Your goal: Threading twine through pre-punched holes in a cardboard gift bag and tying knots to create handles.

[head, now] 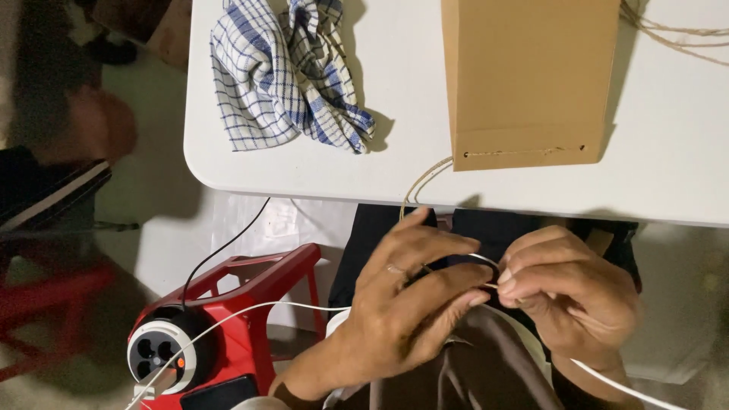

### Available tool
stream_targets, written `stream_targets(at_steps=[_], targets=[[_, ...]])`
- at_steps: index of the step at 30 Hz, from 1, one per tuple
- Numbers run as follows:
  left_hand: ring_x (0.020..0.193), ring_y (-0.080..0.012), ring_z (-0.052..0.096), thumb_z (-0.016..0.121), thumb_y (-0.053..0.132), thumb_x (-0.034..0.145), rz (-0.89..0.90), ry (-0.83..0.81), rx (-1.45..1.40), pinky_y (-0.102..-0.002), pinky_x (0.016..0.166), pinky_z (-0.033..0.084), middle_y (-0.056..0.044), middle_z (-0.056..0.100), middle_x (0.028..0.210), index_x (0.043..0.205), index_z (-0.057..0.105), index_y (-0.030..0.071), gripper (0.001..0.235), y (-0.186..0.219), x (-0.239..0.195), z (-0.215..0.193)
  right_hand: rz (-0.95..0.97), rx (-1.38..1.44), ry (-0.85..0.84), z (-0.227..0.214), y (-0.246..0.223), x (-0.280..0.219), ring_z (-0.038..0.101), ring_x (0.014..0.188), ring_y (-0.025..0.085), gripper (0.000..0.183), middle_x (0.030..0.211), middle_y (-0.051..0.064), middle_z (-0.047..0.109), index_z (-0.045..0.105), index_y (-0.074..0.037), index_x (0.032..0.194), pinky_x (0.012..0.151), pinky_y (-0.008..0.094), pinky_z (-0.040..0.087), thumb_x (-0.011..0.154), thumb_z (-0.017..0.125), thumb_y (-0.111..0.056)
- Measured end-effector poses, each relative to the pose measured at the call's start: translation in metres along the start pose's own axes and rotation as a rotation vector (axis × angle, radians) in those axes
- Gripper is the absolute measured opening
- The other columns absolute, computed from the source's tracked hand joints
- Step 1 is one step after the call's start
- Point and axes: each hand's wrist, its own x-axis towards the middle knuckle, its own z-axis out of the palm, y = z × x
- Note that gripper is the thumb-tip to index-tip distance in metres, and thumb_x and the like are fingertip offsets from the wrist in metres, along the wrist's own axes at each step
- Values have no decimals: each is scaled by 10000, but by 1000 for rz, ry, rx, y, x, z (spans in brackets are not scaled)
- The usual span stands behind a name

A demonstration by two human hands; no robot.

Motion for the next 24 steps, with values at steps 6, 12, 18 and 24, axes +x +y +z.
stream_targets(at_steps=[6,12,18,24], targets=[[712,-139,652,677,164,1014,-325,44,-273,-254,673,525,-60,747,907,1100,743,61,149,11,-30,15,60,73,116,3,9,-13,651,707,200,168,771,80,647,607,-49,840,693,277,590,927,611,-192],[1056,-184,746,676,190,1017,-618,192,-779,-287,931,612,-159,764,1147,1075,745,35,180,-5,-33,34,116,147,70,9,7,-18,675,740,184,136,797,63,683,632,-46,862,746,295,598,903,660,-172],[867,-132,691,711,138,997,-542,223,-695,-255,796,565,-117,773,1011,1039,762,43,116,-6,-24,31,203,195,72,10,5,-20,662,753,210,115,796,85,681,636,-33,872,767,301,580,886,683,-137],[592,-182,454,630,89,1020,-267,61,-138,-318,560,393,-64,508,686,964,672,-4,117,-2,-9,10,-119,-316,-60,0,-2,-1,681,860,288,36,946,120,688,722,-42,900,802,348,589,886,744,-67]])
